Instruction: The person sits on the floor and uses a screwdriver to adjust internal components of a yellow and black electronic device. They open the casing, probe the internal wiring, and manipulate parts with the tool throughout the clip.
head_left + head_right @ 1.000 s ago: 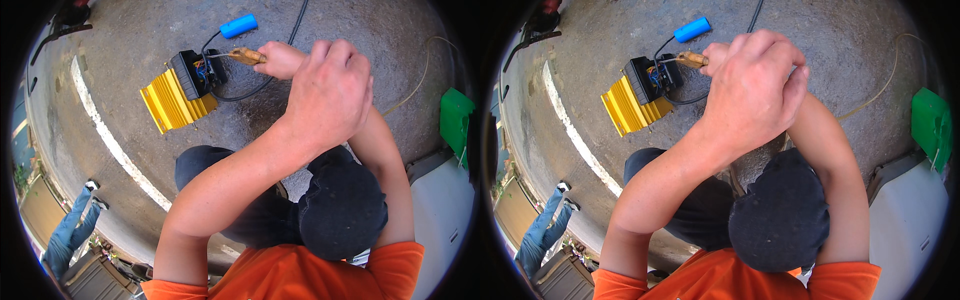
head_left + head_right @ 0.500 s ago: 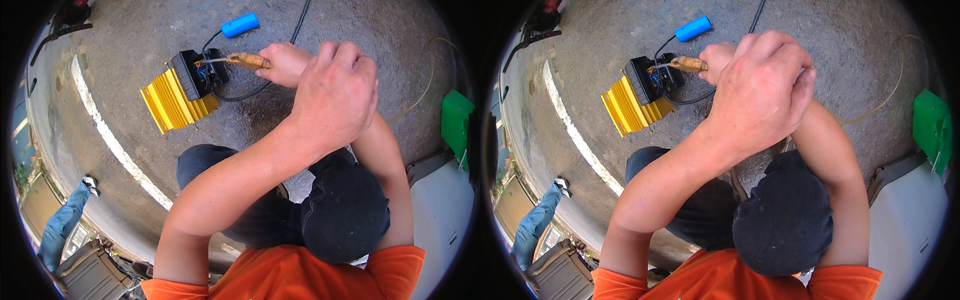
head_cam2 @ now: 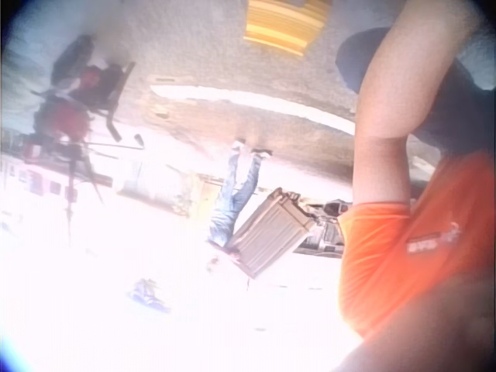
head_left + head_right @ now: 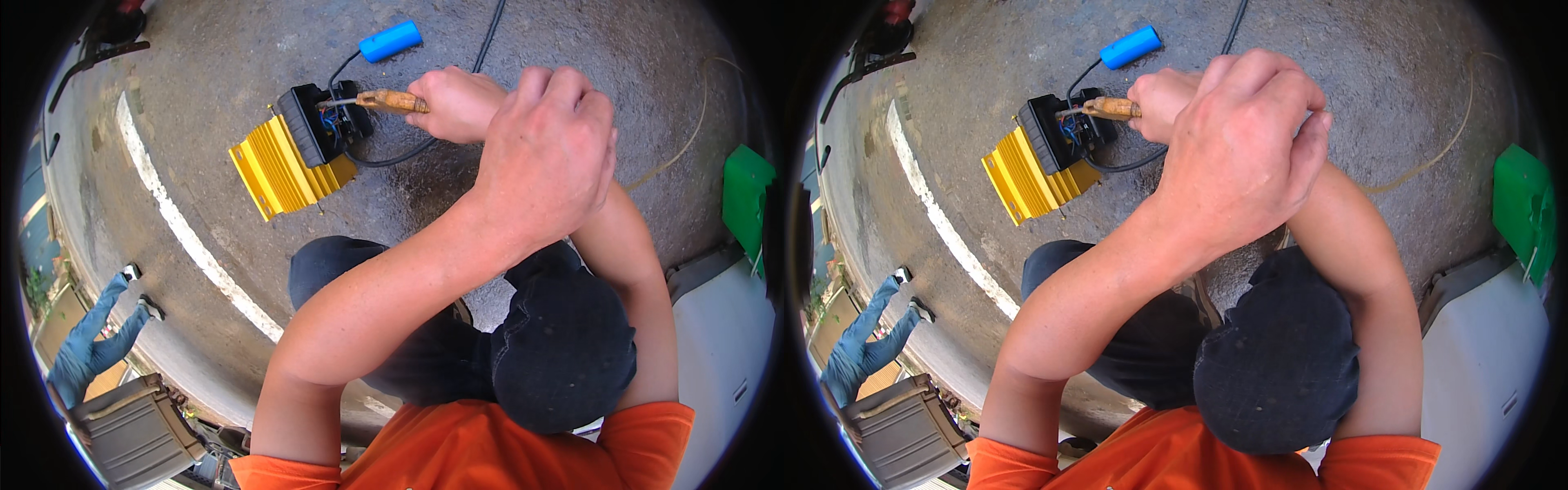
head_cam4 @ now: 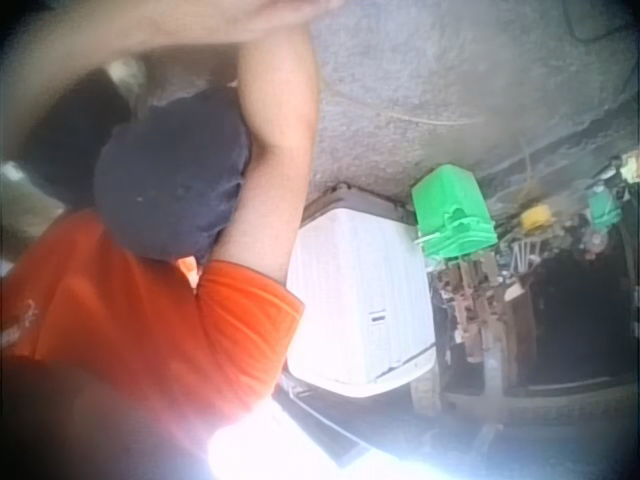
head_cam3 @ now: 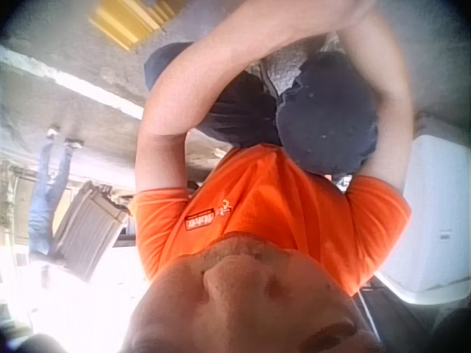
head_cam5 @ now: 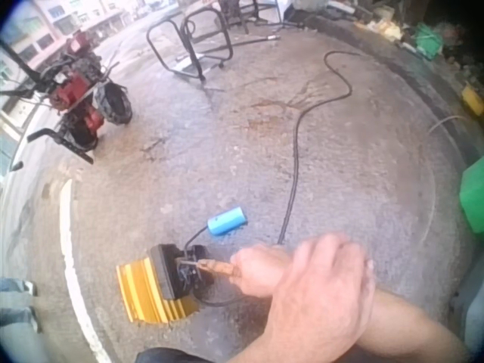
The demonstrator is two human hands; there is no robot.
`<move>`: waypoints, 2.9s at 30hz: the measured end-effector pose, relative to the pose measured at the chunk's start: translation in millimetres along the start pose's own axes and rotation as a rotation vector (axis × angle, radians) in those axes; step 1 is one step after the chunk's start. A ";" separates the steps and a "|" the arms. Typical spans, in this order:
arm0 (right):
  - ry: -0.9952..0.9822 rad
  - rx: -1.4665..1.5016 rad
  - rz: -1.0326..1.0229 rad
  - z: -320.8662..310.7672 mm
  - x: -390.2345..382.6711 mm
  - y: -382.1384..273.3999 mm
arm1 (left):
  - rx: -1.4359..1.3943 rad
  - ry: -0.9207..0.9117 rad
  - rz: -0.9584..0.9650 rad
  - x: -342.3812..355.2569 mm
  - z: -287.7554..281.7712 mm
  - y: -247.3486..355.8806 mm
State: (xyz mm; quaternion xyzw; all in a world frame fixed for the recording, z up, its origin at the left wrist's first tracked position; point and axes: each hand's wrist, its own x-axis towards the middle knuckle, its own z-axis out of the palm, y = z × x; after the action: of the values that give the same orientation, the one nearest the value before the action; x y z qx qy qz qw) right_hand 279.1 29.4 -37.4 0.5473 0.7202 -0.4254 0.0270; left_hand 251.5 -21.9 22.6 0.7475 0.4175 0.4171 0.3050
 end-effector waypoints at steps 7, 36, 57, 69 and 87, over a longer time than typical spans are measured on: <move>-0.084 -0.034 -0.016 -0.3 -9.9 3.2 | 0.017 -0.003 -0.003 -0.1 -1.6 -0.6; -0.252 -0.026 -0.038 -12.9 -5.0 8.2 | 0.037 -0.002 -0.019 -2.0 -1.0 0.0; -0.260 0.166 -0.142 4.6 15.4 53.7 | 0.044 0.008 -0.040 2.8 -0.3 -4.6; -0.482 0.127 0.107 -17.3 30.7 26.5 | 0.046 0.008 0.001 9.7 5.0 -6.8; -0.335 0.160 -0.012 -2.2 42.4 46.0 | 0.038 0.012 -0.094 15.5 8.1 -11.5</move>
State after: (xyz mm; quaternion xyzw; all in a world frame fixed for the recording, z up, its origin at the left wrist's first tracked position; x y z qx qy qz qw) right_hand 300.5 65.0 -84.2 0.4649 0.6728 -0.5667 0.1007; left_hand 259.0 -3.8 15.3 0.7302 0.4617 0.3988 0.3077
